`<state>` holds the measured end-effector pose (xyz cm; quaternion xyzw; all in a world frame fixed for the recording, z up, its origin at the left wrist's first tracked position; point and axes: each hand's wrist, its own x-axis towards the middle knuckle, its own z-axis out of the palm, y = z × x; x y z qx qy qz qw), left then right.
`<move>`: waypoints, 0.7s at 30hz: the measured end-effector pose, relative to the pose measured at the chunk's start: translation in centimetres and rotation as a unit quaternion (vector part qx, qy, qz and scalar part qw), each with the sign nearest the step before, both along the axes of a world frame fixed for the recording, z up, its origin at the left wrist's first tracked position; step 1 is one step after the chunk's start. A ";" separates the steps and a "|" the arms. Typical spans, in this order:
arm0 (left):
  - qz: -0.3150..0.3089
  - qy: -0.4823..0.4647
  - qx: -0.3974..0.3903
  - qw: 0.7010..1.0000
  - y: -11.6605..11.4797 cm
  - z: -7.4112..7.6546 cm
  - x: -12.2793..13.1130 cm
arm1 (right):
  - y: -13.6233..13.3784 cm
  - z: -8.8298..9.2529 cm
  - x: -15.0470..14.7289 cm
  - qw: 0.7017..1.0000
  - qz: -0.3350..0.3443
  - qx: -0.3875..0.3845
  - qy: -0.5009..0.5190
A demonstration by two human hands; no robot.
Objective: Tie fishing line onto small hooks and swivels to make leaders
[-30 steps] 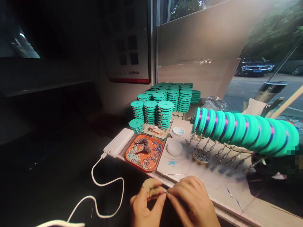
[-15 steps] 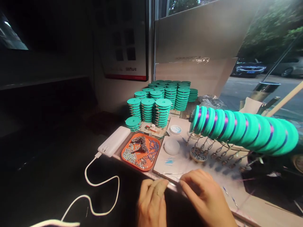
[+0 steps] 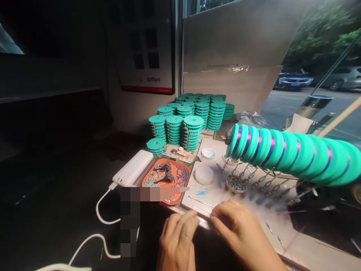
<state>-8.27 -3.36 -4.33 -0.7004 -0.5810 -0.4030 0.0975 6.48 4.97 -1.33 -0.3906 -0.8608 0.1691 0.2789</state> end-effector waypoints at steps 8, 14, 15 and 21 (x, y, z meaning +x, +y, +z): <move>0.002 0.168 -0.033 0.985 0.0 -0.4 0.5 | 0.3 -0.2 -0.2 1.000 -0.013 0.024 -0.012; 0.005 0.189 -0.037 0.981 -0.1 -0.2 0.4 | 0.3 -0.3 -0.4 1.000 -0.012 0.017 -0.003; 0.011 0.189 -0.035 0.981 -0.2 -0.3 0.4 | 0.2 -0.3 -0.4 1.000 -0.011 0.019 -0.002; 0.044 0.208 -0.020 0.977 -0.3 -0.9 0.8 | 0.0 1.0 2.5 0.993 0.060 0.100 -0.012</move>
